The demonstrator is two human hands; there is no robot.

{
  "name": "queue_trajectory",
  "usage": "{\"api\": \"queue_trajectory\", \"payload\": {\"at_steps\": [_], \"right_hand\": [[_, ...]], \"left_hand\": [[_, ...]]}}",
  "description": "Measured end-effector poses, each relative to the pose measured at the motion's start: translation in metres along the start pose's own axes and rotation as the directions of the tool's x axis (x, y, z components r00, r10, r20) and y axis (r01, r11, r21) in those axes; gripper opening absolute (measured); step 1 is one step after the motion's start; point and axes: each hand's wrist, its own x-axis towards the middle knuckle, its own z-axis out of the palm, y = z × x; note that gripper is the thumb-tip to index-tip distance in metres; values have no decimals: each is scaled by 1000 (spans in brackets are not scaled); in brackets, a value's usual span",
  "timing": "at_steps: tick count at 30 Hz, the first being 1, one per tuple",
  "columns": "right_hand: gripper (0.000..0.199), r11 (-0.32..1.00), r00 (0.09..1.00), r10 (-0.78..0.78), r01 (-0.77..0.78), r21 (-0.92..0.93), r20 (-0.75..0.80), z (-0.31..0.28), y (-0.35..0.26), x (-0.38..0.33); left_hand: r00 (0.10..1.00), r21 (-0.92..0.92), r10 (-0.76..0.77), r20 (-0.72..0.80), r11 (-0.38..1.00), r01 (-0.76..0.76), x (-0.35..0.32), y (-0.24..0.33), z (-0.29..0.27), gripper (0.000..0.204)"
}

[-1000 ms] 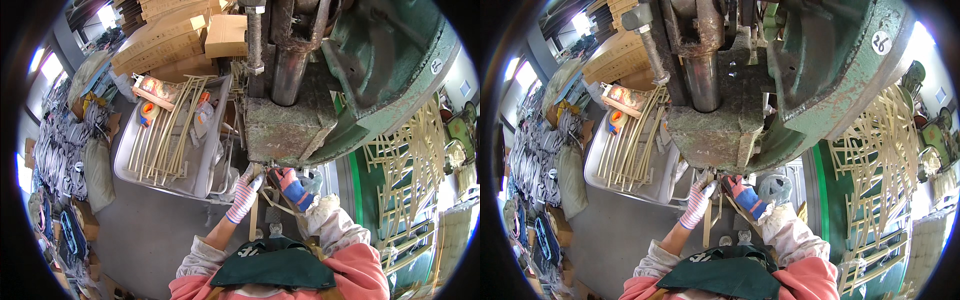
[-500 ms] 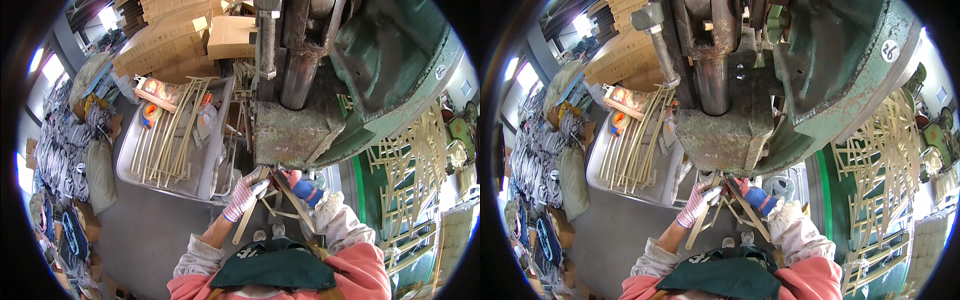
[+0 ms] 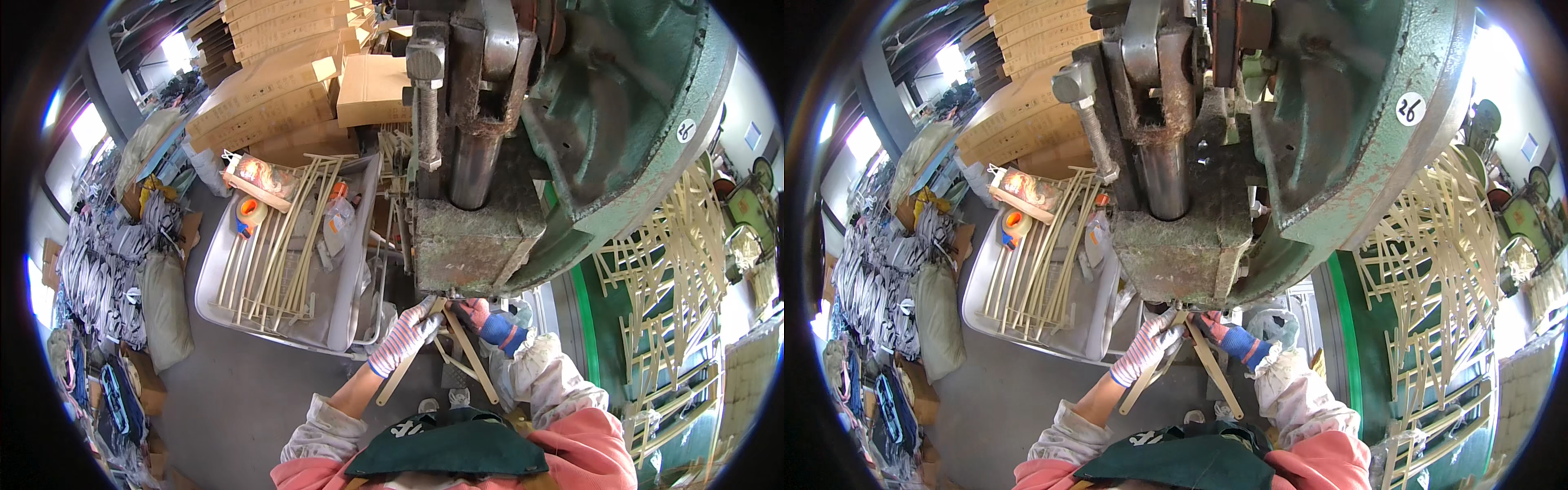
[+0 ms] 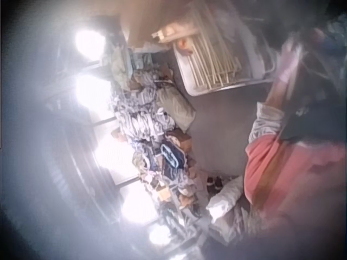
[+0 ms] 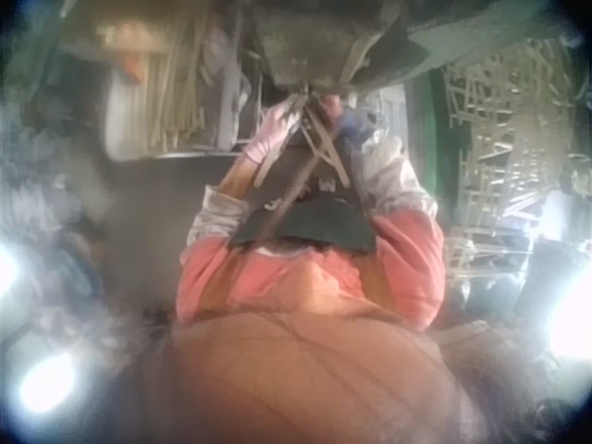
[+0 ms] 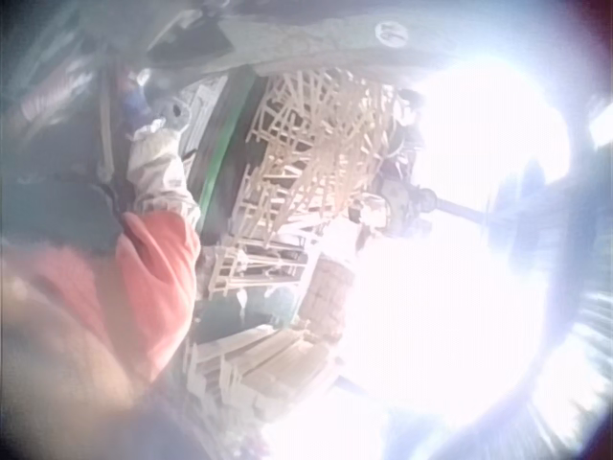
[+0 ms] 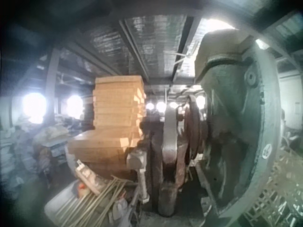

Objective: The person repeatedly picks up thin wooden sticks from a green conveyor belt, places them into a press machine, and removes the joined frames. The frames are then placed back onto the conveyor belt. The process is continuous and repetitive throughout the clip.

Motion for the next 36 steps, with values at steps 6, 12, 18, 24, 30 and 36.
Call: {"api": "queue_trajectory", "payload": {"at_steps": [6,12,18,24,30,36], "right_hand": [[47,925,991,-6,-44,-378,-130,6,-10,-33],[31,966,970,201,-219,-137,-134,5,-21,-100],[22,963,967,155,-193,-186,-201,-13,-49,-106],[24,937,951,231,-274,-216,-204,-15,-67,-103],[23,971,979,193,-200,-133,-59,-26,-61,-102],[22,951,962,37,-117,-287,-269,-7,-46,-110]], "left_hand": [[976,357,214,-37,915,-187,-6,-10,-2,63],[973,65,-228,-38,971,230,-84,-14,3,24],[991,71,-121,-62,990,126,-95,5,-28,23],[989,71,-139,-51,987,143,-97,20,-27,23],[975,-22,-203,87,978,205,-97,31,-30,23],[993,111,-114,-41,987,118,-111,31,-14,19]]}}
